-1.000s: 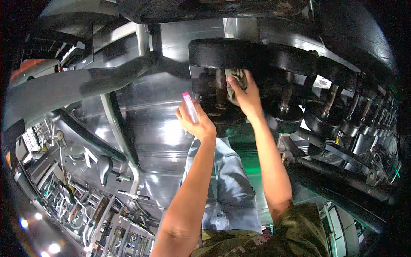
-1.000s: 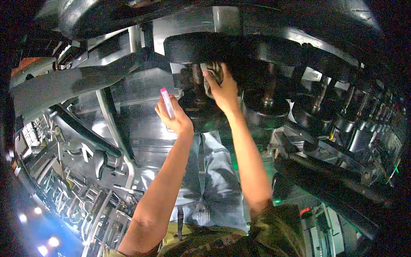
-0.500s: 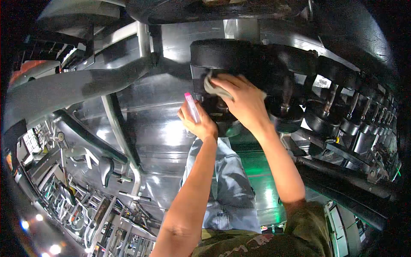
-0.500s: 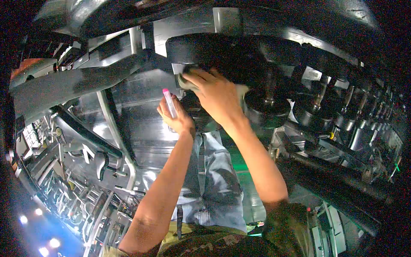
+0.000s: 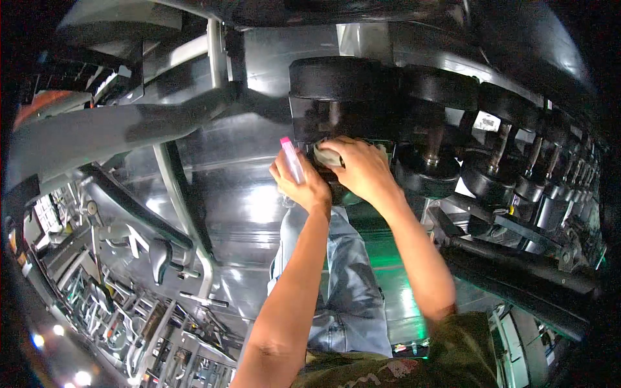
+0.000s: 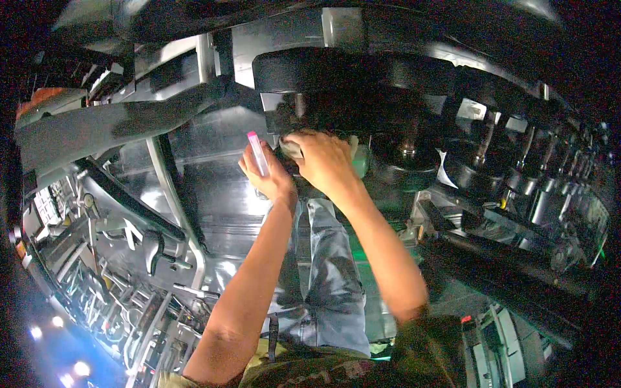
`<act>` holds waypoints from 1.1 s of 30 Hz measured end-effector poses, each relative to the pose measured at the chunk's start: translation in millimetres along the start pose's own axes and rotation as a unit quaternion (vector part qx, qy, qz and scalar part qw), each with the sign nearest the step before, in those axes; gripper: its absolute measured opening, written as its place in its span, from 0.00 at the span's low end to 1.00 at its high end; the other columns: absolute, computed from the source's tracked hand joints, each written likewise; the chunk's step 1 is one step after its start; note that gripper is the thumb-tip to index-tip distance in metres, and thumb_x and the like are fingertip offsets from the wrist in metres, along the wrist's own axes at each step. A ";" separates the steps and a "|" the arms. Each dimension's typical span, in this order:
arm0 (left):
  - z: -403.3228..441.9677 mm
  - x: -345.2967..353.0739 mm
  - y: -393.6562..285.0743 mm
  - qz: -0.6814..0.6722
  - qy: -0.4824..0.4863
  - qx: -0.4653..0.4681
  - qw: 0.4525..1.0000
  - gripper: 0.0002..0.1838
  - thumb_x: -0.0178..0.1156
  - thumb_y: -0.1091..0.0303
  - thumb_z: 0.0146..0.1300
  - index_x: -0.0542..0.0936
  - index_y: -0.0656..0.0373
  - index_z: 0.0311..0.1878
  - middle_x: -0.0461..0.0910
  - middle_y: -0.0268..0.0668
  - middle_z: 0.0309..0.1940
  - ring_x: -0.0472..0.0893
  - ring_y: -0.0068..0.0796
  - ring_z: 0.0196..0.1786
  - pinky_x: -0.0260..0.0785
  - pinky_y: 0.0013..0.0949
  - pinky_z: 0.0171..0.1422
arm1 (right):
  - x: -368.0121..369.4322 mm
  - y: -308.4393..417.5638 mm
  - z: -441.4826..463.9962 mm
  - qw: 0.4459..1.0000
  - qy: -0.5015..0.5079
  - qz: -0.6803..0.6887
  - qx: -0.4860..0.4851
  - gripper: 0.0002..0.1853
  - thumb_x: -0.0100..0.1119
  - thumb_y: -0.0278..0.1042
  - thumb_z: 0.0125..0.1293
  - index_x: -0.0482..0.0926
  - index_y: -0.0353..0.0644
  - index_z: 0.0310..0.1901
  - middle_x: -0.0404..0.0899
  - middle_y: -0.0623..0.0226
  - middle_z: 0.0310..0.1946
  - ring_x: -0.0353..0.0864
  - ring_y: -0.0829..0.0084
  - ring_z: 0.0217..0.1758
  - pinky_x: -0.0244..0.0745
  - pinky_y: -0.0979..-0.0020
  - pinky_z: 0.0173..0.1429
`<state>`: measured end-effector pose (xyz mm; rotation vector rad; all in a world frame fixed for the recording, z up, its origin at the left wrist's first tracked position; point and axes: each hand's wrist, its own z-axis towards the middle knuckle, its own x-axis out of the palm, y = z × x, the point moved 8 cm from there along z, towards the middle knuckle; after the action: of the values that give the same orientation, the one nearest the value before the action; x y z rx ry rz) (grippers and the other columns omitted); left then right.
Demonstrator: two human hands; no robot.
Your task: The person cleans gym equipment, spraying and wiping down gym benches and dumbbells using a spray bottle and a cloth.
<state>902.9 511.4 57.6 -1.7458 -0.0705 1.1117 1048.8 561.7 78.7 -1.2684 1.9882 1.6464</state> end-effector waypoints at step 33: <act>124.0 48.8 -128.0 -0.095 0.448 0.194 0.868 0.08 0.71 0.76 0.50 0.83 0.65 0.34 0.82 0.34 0.32 0.80 0.26 0.36 0.73 0.29 0.44 | -13.2 -30.8 -34.4 0.828 -0.435 0.120 0.334 0.24 0.63 0.39 0.60 0.72 0.44 0.57 0.76 0.60 0.50 0.80 0.52 0.48 0.77 0.55 0.50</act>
<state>898.9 686.0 117.9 -1.6740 0.5109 0.0757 1090.4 537.7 78.3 0.0267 1.8285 1.0874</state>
